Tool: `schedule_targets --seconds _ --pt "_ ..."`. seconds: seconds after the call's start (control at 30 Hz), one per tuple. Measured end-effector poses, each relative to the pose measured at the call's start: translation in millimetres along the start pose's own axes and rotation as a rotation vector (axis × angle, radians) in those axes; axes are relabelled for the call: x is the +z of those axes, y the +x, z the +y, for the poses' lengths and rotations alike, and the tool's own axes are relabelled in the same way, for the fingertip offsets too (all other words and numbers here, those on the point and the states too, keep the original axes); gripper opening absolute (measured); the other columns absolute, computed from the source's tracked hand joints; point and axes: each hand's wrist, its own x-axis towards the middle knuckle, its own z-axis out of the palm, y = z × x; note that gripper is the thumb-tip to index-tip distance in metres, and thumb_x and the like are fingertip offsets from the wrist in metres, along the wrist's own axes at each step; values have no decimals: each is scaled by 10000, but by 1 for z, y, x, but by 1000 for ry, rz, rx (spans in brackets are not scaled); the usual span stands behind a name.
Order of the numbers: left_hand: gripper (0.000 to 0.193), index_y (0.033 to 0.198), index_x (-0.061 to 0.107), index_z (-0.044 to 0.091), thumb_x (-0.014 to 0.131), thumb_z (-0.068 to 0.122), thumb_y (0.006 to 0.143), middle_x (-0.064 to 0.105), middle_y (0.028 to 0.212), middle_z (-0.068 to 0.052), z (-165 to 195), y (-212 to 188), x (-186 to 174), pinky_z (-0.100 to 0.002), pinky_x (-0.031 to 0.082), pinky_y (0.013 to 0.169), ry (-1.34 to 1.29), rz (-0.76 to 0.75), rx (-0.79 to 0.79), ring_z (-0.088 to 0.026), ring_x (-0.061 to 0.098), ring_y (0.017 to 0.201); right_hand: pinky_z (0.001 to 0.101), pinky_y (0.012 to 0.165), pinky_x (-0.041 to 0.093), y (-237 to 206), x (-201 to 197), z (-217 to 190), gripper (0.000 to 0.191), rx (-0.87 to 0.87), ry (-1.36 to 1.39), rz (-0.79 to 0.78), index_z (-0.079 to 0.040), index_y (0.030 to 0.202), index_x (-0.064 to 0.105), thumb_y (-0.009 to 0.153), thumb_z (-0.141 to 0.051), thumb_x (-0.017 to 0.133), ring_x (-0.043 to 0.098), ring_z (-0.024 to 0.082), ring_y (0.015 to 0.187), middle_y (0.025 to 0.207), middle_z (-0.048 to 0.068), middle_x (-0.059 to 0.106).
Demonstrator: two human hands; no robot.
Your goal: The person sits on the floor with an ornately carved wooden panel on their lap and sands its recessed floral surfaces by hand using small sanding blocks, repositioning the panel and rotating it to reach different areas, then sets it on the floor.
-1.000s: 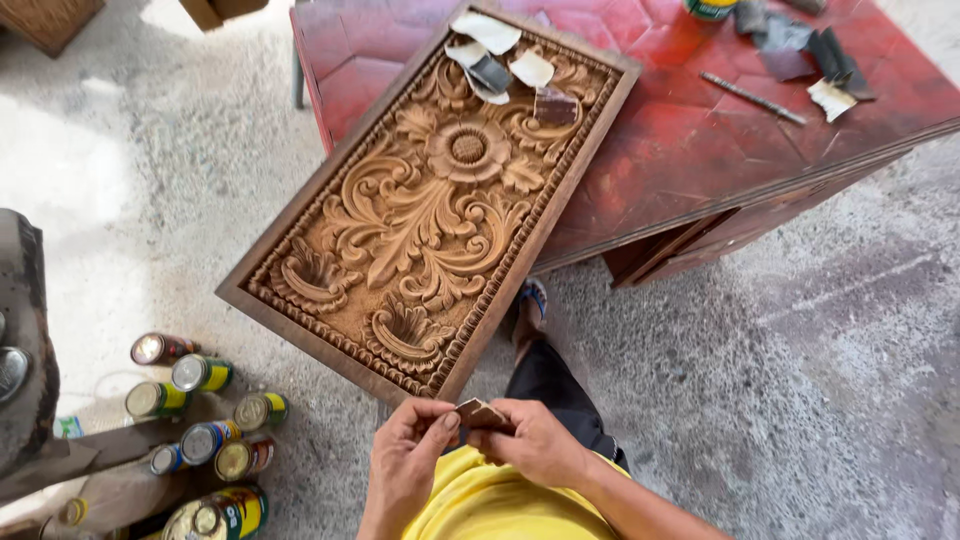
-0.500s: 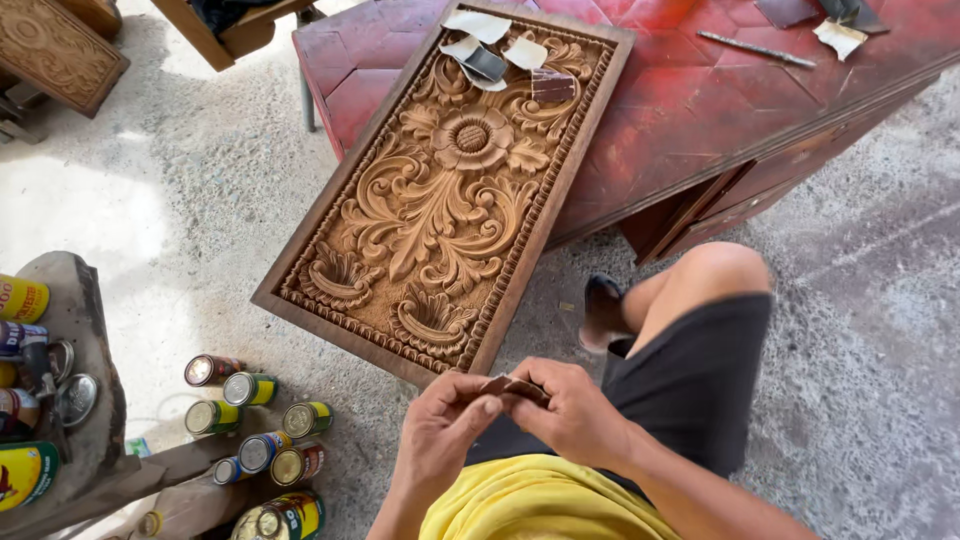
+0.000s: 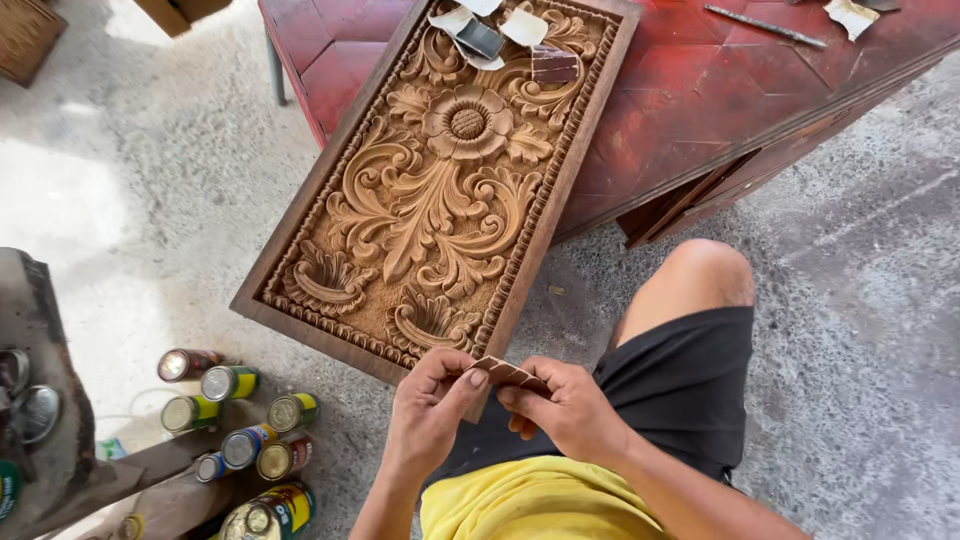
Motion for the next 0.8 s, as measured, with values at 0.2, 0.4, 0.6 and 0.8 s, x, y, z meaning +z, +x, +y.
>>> schedule_targets --seconds 0.2,0.4,0.6,0.8 --pt "433 1298 602 52 714 322 979 640 1366 -166 44 96 -146 -438 450 1131 829 470 264 -300 588 1307 247 789 512 87 1 -5 170 -540 -132 444 -30 1151 655 1003 -109 679 595 67 912 1027 6 632" --pt "704 1118 709 46 437 689 1028 688 1044 -339 30 172 -261 -617 494 873 1396 492 -450 -548 631 984 290 1036 503 177 -6 -33 358 -627 -120 884 -97 1325 559 989 -164 663 537 222 1268 1407 127 563" --pt "716 1147 698 38 430 691 1030 702 1117 -319 -22 120 -230 -583 491 943 1240 606 -591 -538 639 1069 357 1089 523 198 -62 -58 240 -662 -655 819 -25 1150 627 1029 -231 659 373 380 1514 1529 233 516" --pt "661 1387 572 -49 512 518 1052 627 1287 -298 -5 97 -144 -521 484 990 1083 657 16 -459 617 1169 276 764 613 214 -90 -83 226 -720 -626 841 -142 1242 677 1049 -260 666 697 138 915 1149 73 658"
